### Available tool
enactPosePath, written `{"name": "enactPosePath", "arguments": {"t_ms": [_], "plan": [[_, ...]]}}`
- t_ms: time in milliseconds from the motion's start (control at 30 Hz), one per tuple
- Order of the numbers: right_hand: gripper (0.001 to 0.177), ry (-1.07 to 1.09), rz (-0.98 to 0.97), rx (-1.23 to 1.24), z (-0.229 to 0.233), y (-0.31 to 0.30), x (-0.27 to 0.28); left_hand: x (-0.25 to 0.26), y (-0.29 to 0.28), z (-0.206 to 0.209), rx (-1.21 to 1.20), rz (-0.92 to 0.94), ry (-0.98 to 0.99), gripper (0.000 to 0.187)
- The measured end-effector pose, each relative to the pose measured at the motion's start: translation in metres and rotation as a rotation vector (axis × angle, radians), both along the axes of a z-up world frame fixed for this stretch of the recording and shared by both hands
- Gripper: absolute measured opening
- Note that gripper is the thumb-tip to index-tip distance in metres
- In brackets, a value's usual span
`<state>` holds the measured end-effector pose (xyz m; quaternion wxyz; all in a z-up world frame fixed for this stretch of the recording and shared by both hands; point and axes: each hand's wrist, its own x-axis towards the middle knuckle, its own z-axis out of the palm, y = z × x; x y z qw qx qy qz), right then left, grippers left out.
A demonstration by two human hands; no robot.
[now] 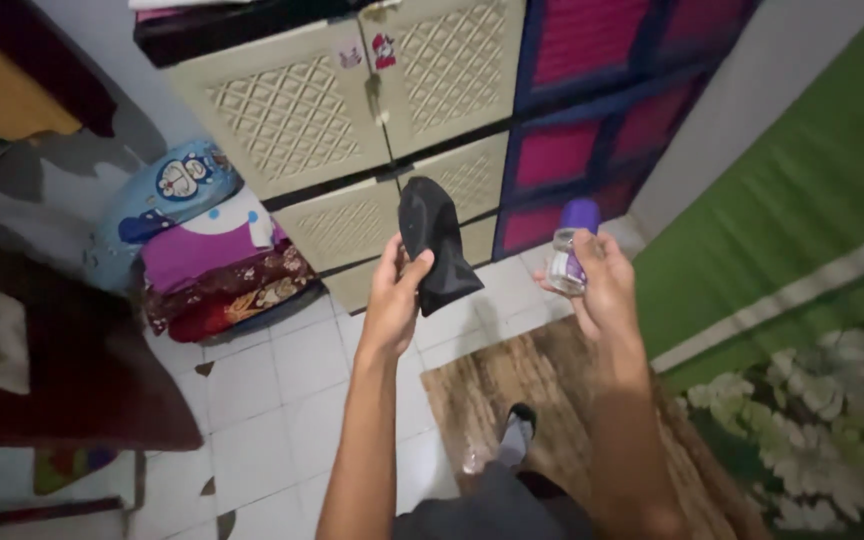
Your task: The person moves several items from a small orange table to a nearby cabinet, including a white bottle, a red box, a clear plastic container with small items, a Rubik's cube, a black cloth, and two small boxes. They walk back and forth between the table and cabinet, placing each item on the cabinet surface.
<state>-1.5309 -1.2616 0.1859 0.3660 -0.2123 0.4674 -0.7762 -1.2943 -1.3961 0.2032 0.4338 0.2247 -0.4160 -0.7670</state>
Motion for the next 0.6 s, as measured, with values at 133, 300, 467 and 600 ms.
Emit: {"name": "enactPosePath", "arguments": {"t_ms": [133, 300, 467, 600], "plan": [[0.054, 0.041, 0.032, 0.029, 0.041, -0.042, -0.06, -0.068, -0.041, 0.027, -0.054, 0.056, -0.094, 0.047], [0.059, 0.097, 0.147, -0.104, 0.06, -0.075, -0.127, -0.143, -0.076, 0.042, -0.132, 0.104, -0.057, 0.044], [0.065, 0.087, 0.219, -0.096, 0.06, -0.101, -0.168, -0.2, -0.104, 0.036, -0.107, 0.091, -0.067, 0.041], [0.065, 0.088, 0.21, -0.094, 0.043, -0.134, -0.2, -0.237, -0.136, 0.032, -0.116, 0.104, -0.069, 0.04]]}}
